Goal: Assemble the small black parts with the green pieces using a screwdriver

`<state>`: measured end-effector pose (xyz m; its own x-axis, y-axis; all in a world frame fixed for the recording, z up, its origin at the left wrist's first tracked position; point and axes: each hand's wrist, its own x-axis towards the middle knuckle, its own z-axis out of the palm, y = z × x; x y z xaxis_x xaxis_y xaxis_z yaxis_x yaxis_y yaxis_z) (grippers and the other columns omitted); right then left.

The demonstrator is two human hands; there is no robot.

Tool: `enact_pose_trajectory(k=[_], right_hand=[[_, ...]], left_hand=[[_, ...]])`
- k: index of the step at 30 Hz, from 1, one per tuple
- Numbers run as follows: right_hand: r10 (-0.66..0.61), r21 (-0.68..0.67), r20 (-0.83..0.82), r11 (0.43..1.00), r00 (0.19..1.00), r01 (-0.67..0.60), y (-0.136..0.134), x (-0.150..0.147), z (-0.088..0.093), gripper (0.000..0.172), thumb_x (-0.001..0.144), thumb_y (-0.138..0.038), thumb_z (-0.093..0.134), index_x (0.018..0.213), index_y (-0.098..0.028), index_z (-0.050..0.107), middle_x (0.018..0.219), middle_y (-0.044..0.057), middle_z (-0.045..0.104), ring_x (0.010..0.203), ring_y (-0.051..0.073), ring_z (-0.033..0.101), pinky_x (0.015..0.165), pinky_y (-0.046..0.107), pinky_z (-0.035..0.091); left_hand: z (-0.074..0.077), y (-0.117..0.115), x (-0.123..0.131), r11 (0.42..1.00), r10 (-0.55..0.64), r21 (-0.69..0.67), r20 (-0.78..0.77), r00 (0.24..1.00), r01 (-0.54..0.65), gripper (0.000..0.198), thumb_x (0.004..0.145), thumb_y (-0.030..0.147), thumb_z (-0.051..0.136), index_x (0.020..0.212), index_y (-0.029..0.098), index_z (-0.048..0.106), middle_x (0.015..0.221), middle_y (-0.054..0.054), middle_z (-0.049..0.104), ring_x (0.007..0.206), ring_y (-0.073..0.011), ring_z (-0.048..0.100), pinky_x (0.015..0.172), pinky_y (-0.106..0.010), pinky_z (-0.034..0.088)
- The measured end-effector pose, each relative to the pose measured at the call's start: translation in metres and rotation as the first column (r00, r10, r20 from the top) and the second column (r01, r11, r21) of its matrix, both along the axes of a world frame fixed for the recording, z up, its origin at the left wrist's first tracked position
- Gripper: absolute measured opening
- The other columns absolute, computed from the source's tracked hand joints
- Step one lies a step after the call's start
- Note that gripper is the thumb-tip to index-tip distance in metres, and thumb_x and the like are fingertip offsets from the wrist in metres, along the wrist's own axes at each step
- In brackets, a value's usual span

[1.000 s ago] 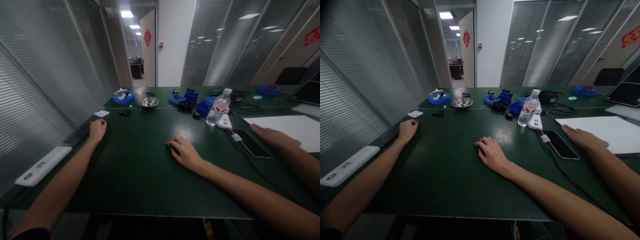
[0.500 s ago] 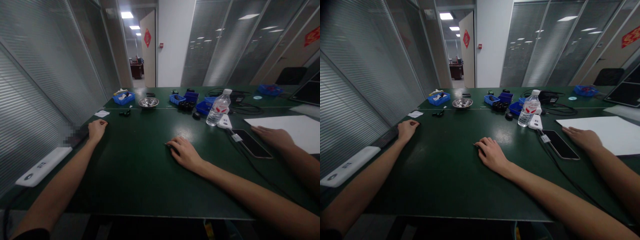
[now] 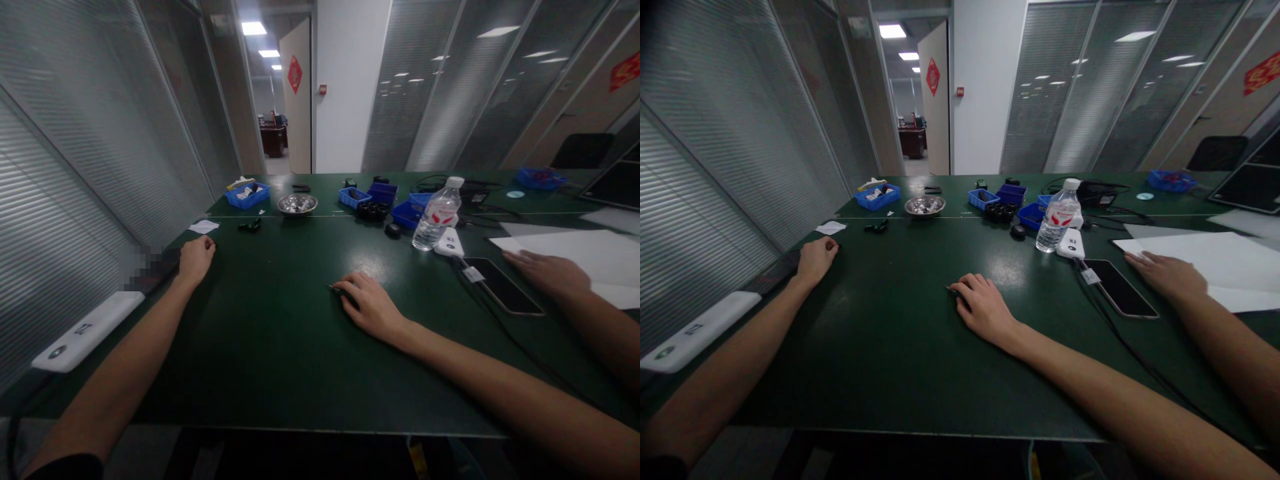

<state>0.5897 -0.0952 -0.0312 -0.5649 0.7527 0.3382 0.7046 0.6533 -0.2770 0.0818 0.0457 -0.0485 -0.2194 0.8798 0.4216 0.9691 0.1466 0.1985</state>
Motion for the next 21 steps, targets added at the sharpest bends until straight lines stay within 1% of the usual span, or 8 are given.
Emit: enact_pose_trajectory(k=[8,16,18,21], right_hand=[[0.001,0.003,-0.004,1.000,1.000,-0.001,-0.001,0.000,0.000,0.033,0.100,-0.023,0.053,0.132,-0.024,0.060,0.122,0.010,0.062,0.108,0.026,0.057,0.092,0.046,0.051],[-0.007,-0.009,-0.005,1.000,1.000,0.007,0.001,-0.001,0.000,0.033,0.100,-0.023,0.052,0.132,-0.025,0.060,0.122,0.010,0.062,0.108,0.026,0.058,0.092,0.046,0.051],[-0.006,-0.014,-0.004,1.000,1.000,0.006,0.000,-0.002,0.001,0.033,0.100,-0.023,0.052,0.132,-0.025,0.060,0.122,0.010,0.061,0.109,0.026,0.058,0.092,0.046,0.052],[-0.011,-0.012,0.001,1.000,1.000,0.011,-0.002,-0.002,0.004,0.033,0.100,-0.023,0.052,0.132,-0.025,0.060,0.122,0.010,0.062,0.108,0.026,0.058,0.091,0.046,0.052]], left_hand=[[0.001,-0.004,0.004,1.000,0.006,-0.006,-0.040,0.999,-0.006,0.023,0.094,0.032,0.056,0.103,0.018,0.072,0.100,-0.014,0.076,0.094,-0.0313,0.071,0.085,-0.037,0.053],[-0.001,-0.007,0.005,1.000,0.019,0.003,-0.036,0.999,-0.019,0.022,0.096,0.032,0.055,0.106,0.018,0.069,0.102,-0.014,0.075,0.095,-0.0314,0.070,0.086,-0.037,0.053],[0.000,-0.008,0.007,1.000,0.024,0.001,-0.032,0.999,-0.024,0.025,0.096,0.033,0.054,0.112,0.017,0.067,0.104,-0.014,0.075,0.097,-0.0321,0.070,0.086,-0.037,0.053],[0.002,-0.010,0.011,0.999,0.052,0.004,-0.015,0.999,-0.052,0.042,0.097,0.034,0.054,0.133,0.013,0.056,0.106,-0.016,0.074,0.098,-0.0329,0.070,0.085,-0.038,0.053]])
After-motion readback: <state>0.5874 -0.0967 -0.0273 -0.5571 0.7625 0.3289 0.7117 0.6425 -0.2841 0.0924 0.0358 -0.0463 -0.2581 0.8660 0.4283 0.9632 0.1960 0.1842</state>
